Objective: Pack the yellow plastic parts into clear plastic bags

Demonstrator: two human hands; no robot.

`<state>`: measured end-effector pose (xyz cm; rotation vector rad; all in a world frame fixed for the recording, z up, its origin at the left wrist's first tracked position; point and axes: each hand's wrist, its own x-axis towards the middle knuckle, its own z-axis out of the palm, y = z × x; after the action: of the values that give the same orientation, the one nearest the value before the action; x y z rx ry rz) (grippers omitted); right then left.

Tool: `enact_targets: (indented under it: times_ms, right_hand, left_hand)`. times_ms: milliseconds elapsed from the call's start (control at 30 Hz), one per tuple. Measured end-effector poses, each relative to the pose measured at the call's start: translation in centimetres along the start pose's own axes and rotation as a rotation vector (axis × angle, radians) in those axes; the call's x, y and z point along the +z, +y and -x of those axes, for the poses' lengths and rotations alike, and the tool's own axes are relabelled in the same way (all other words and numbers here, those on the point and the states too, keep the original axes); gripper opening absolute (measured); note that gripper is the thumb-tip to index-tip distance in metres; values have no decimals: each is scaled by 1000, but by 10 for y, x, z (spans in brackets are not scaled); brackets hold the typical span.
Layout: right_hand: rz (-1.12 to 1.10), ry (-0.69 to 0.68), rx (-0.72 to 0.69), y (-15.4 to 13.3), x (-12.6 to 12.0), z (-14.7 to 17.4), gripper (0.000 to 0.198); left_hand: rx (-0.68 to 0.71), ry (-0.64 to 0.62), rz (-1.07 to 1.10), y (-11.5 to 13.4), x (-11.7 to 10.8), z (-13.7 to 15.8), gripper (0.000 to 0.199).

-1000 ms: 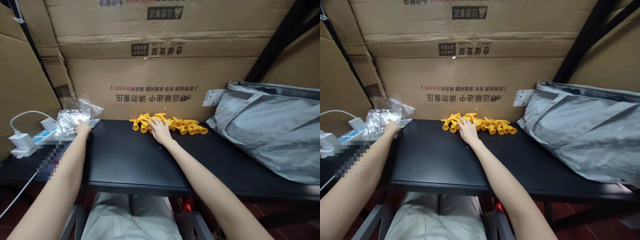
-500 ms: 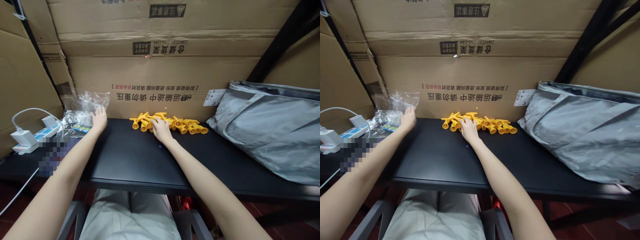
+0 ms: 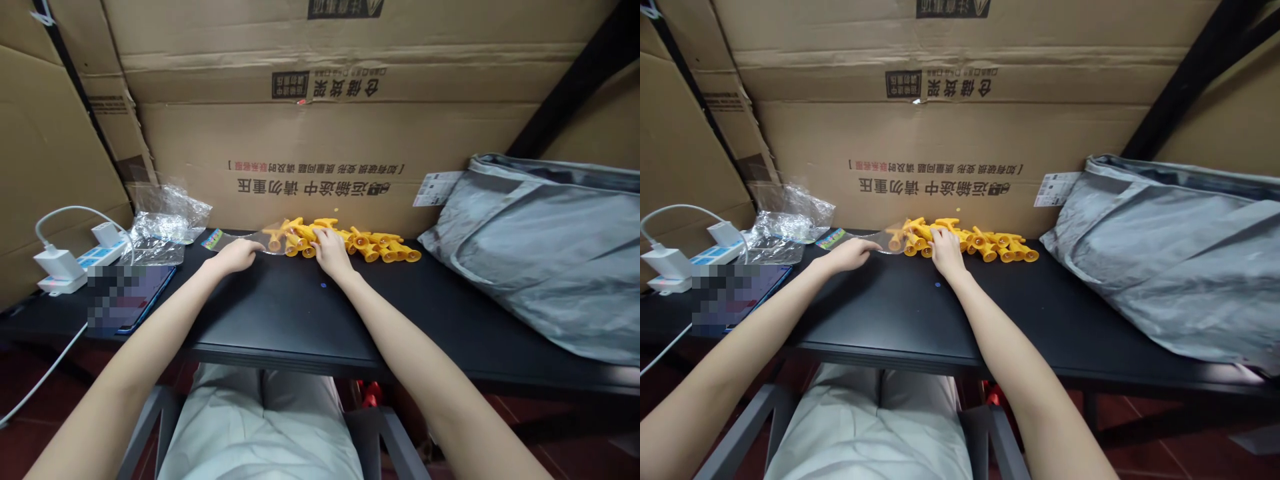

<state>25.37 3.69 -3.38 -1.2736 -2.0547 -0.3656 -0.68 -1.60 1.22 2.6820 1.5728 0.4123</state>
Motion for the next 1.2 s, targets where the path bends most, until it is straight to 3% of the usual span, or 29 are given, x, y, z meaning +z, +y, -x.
enact_targets:
  times_ms: [133, 267, 433, 533, 633, 833, 967, 1200]
  right_hand:
    - [-47, 70, 22, 3, -4, 0, 36]
    - [-125, 150, 66, 5, -12, -1, 35]
    - [-439, 196, 133, 6, -28, -5, 34]
    - [-680, 89, 163, 1, -37, -7, 37]
    - [-851, -122, 136, -10, -43, -6, 39]
    - [-872, -513, 17, -24, -45, 0, 36]
    - [-860, -588, 15, -21, -41, 1, 38]
    - [-838, -580, 70, -17, -41, 1, 38]
  left_hand:
    - [-93, -79, 60, -11, 14, 7, 47]
    - [-100, -80, 147, -21, 20, 10, 47]
    - [-159, -92, 179, -30, 15, 10, 34]
    - [-206, -96, 175, -35, 12, 10, 29]
    - [-279, -56, 112, -38, 10, 10, 29]
    - [-414, 2, -16, -32, 7, 13, 27]
    - [-444, 2, -62, -20, 5, 14, 25]
    - [-222, -95, -24, -2, 3, 19, 31]
